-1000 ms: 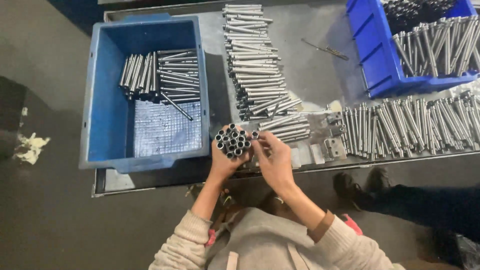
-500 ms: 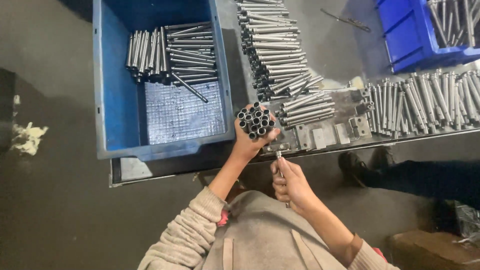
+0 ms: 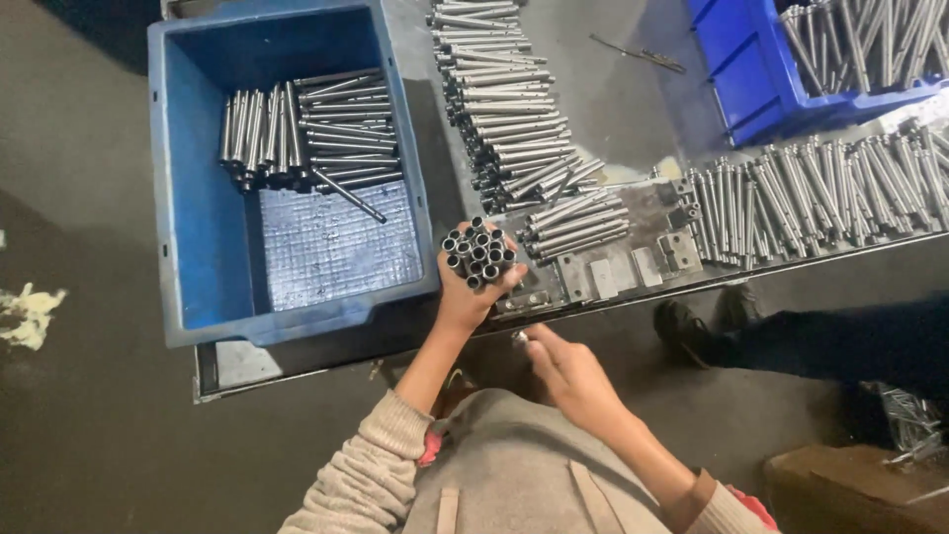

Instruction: A worker is manually assembling metal components by inserting long metal rods into a circular multi-hole fixture on a metal workbench in a factory setting.

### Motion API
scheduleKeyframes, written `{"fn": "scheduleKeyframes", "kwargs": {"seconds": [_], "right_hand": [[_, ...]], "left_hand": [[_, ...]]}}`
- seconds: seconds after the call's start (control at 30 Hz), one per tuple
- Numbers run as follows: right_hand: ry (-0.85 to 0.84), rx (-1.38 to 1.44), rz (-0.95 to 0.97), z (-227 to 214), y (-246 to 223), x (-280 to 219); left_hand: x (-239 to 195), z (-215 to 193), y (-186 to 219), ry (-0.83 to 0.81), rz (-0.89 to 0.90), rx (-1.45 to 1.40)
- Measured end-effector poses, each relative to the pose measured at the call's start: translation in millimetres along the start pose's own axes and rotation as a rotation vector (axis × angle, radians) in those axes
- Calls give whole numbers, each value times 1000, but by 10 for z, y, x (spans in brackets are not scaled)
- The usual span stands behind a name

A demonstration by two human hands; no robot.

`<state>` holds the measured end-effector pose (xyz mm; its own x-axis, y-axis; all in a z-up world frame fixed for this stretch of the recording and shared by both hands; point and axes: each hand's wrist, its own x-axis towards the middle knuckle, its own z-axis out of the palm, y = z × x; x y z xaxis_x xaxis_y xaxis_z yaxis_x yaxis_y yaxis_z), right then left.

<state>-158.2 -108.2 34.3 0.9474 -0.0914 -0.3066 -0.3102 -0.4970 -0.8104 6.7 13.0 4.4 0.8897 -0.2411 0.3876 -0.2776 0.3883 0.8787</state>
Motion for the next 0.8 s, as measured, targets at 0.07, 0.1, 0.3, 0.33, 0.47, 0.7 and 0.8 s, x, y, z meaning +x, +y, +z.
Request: {"fn": "scheduleKeyframes", "kwargs": {"seconds": [0.07, 0.1, 0.3, 0.33, 0.47, 0.7, 0.8], "right_hand": [[188, -26, -56, -272, 234, 44], [367, -50, -110, -404, 356, 74], [367, -509, -523, -861, 850, 547], [371, -508, -530, -926, 813, 643], [184, -466, -556, -1027, 929, 828], [520, -336, -495, -1720, 1494, 519], [1071, -680, -432, -2797, 1879, 992]], "left_hand": [[-22, 28, -41, 13, -6, 20], [-38, 34, -61, 33, -17, 45], [-50, 131, -137, 34, -32, 193], [-23, 106, -149, 34, -24, 195], [-70, 160, -210, 37, -23, 284], [-93, 104, -281, 44, -41, 341], [-47, 63, -276, 22, -38, 325]]}}
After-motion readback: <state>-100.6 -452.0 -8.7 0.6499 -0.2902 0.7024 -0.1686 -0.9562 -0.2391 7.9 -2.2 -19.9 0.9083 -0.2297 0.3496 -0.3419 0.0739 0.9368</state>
